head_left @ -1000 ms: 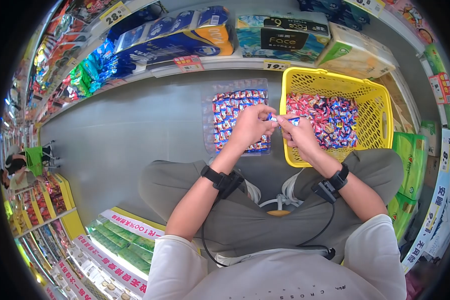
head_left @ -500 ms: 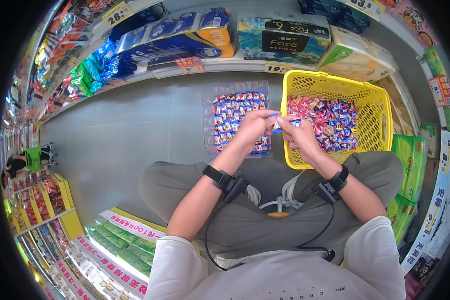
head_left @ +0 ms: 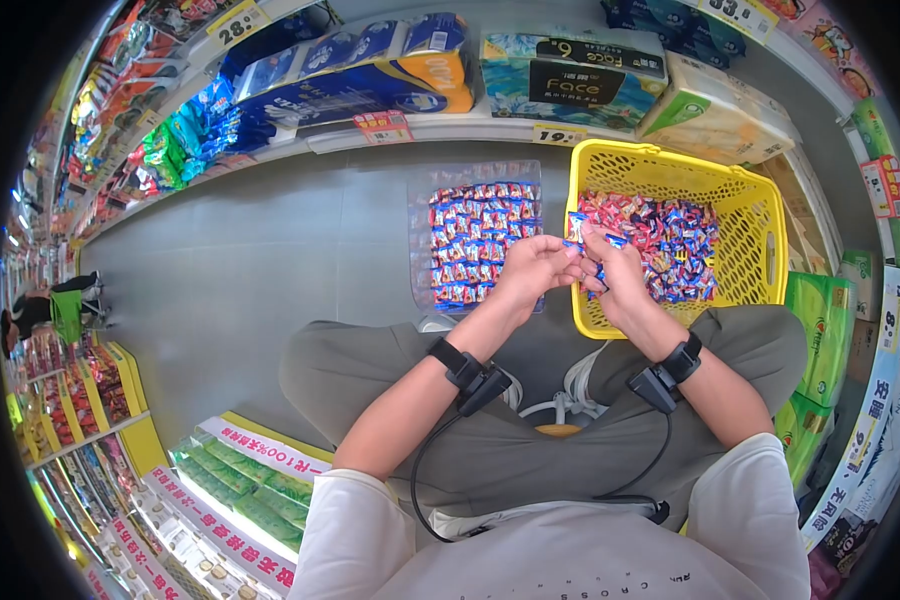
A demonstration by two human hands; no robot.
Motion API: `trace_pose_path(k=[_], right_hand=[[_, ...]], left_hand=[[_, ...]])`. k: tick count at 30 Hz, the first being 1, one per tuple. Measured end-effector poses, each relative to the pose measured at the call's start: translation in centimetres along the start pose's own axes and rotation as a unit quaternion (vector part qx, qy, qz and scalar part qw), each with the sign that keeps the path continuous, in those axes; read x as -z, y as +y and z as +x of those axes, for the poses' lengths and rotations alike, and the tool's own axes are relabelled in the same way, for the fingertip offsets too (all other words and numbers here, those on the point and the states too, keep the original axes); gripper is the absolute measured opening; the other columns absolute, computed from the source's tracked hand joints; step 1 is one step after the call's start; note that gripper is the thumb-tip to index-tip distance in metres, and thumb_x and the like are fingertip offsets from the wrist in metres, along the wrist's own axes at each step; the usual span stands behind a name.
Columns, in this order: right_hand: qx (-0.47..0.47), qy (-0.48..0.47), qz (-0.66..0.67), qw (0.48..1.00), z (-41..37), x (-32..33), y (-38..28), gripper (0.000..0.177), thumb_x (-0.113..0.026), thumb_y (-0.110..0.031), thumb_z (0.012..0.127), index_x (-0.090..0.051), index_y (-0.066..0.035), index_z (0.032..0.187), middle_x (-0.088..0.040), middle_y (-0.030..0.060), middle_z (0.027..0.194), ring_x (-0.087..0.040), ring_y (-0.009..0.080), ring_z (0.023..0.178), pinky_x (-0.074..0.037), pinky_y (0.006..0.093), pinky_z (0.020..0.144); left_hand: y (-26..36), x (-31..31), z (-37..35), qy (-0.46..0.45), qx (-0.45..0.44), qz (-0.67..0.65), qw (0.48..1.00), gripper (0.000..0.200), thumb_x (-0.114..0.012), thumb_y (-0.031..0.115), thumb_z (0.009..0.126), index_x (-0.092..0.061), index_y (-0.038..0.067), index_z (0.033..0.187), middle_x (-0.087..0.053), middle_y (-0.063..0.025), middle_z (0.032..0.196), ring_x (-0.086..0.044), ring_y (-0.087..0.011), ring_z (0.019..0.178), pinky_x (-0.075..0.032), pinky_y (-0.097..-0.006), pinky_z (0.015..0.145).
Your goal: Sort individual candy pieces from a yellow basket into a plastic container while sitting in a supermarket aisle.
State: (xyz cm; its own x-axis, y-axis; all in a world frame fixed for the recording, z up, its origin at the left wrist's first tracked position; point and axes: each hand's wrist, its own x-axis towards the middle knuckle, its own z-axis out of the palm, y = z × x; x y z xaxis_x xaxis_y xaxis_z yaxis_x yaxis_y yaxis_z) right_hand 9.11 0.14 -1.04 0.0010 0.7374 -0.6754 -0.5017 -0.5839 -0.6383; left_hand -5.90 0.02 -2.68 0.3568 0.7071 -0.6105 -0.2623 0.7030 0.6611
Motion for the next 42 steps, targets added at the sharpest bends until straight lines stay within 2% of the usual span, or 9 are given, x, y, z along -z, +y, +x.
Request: trace_pose_path(k=[6, 12, 22, 24, 26, 31, 34, 39, 42], right_hand=[[0.004, 0.001, -0.024, 1.0, 0.3, 0.1, 0.2, 0.018, -0.069, -0.022, 0.092, -0.06, -0.008, 0.1, -0.045, -0.0073, 0.067, -0.039, 0.0041, 0.052, -0.025, 0.0202, 0.041], [-0.032, -0.003, -0.001, 0.999, 0.3, 0.6, 0.4, 0.024, -0.066, -0.027, 0.094, -0.061, -0.006, 0.104, -0.038, -0.0078, 0.065, -0.039, 0.0053, 0.054, -0.025, 0.0206, 0.042], [-0.069, -0.009, -0.001, 0.998, 0.4, 0.7, 0.7, 0.028, -0.066, -0.029, 0.094, -0.06, -0.003, 0.104, -0.037, -0.0056, 0.067, -0.04, 0.0063, 0.058, -0.025, 0.021, 0.044], [-0.073, -0.005, 0.002, 0.997, 0.4, 0.6, 0.8, 0.028, -0.066, -0.029, 0.094, -0.059, -0.003, 0.103, -0.036, -0.0057, 0.067, -0.04, 0.0063, 0.058, -0.025, 0.0212, 0.044], [-0.076, -0.003, 0.004, 0.997, 0.2, 0.6, 0.7, 0.028, -0.066, -0.029, 0.094, -0.059, -0.003, 0.102, -0.036, -0.0058, 0.067, -0.039, 0.0062, 0.058, -0.025, 0.0212, 0.044], [-0.081, 0.0, 0.007, 0.997, 0.4, 0.5, 0.9, 0.027, -0.066, -0.029, 0.094, -0.059, -0.004, 0.102, -0.036, -0.006, 0.067, -0.039, 0.0058, 0.057, -0.024, 0.021, 0.044], [-0.082, -0.001, 0.012, 0.997, 0.5, 0.7, 1.0, 0.027, -0.066, -0.029, 0.094, -0.06, -0.004, 0.102, -0.035, -0.0063, 0.066, -0.039, 0.0055, 0.057, -0.024, 0.0209, 0.044], [-0.077, -0.002, -0.001, 0.997, 0.2, 0.2, 0.6, 0.024, -0.067, -0.028, 0.093, -0.06, -0.005, 0.098, -0.036, -0.007, 0.066, -0.038, 0.0052, 0.057, -0.024, 0.0208, 0.044], [-0.059, -0.008, -0.016, 0.998, -0.1, -0.1, 0.6, 0.023, -0.067, -0.027, 0.093, -0.06, -0.006, 0.097, -0.036, -0.0071, 0.064, -0.039, 0.005, 0.057, -0.024, 0.0207, 0.043]], left_hand=[[-0.4, -0.5, -0.1, 0.014, -0.039, -0.006, 0.999, 0.012, -0.06, 0.013, 0.097, -0.062, 0.002, 0.103, -0.067, -0.0071, 0.092, -0.066, -0.0135, 0.083, -0.054, -0.0272, 0.075], [-1.8, 2.7, 2.2, 0.144, -0.047, -0.059, 0.987, 0.009, -0.051, 0.009, 0.1, -0.056, 0.001, 0.101, -0.061, -0.0089, 0.091, -0.066, -0.0188, 0.079, -0.055, -0.03, 0.072], [-6.6, 13.1, 9.2, 0.339, -0.006, -0.02, 0.94, 0.018, -0.044, 0.005, 0.101, -0.045, -0.006, 0.115, -0.06, -0.0124, 0.081, -0.063, -0.0214, 0.06, -0.05, -0.0321, 0.047], [-6.8, 14.1, 10.2, 0.346, -0.002, -0.035, 0.938, 0.013, -0.043, 0.004, 0.1, -0.049, -0.005, 0.108, -0.059, -0.0112, 0.077, -0.061, -0.0212, 0.056, -0.048, -0.0324, 0.044], [-6.3, 14.4, 10.5, 0.319, 0.023, 0.005, 0.947, 0.007, -0.049, 0.007, 0.1, -0.049, 0.0, 0.099, -0.057, -0.008, 0.076, -0.058, -0.0177, 0.059, -0.049, -0.0314, 0.05], [-6.5, 15.4, 11.3, 0.362, 0.039, 0.027, 0.931, 0.02, -0.054, 0.009, 0.099, -0.057, 0.001, 0.082, -0.063, -0.0067, 0.07, -0.054, -0.0134, 0.051, -0.042, -0.0286, 0.043], [-6.2, 15.3, 11.0, 0.385, 0.043, 0.07, 0.919, 0.014, -0.053, 0.004, 0.095, -0.058, -0.002, 0.083, -0.064, -0.0103, 0.068, -0.055, -0.0159, 0.046, -0.037, -0.0313, 0.037], [-6.5, 16.1, 11.1, 0.407, 0.081, 0.144, 0.898, 0.023, -0.063, 0.012, 0.095, -0.064, -0.002, 0.076, -0.068, -0.0084, 0.069, -0.055, -0.0124, 0.048, -0.04, -0.0275, 0.04], [-6.0, 15.4, 10.6, 0.425, 0.03, 0.187, 0.885, 0.022, -0.065, 0.012, 0.093, -0.066, -0.003, 0.077, -0.069, -0.0088, 0.069, -0.058, -0.0122, 0.049, -0.04, -0.0268, 0.04]])
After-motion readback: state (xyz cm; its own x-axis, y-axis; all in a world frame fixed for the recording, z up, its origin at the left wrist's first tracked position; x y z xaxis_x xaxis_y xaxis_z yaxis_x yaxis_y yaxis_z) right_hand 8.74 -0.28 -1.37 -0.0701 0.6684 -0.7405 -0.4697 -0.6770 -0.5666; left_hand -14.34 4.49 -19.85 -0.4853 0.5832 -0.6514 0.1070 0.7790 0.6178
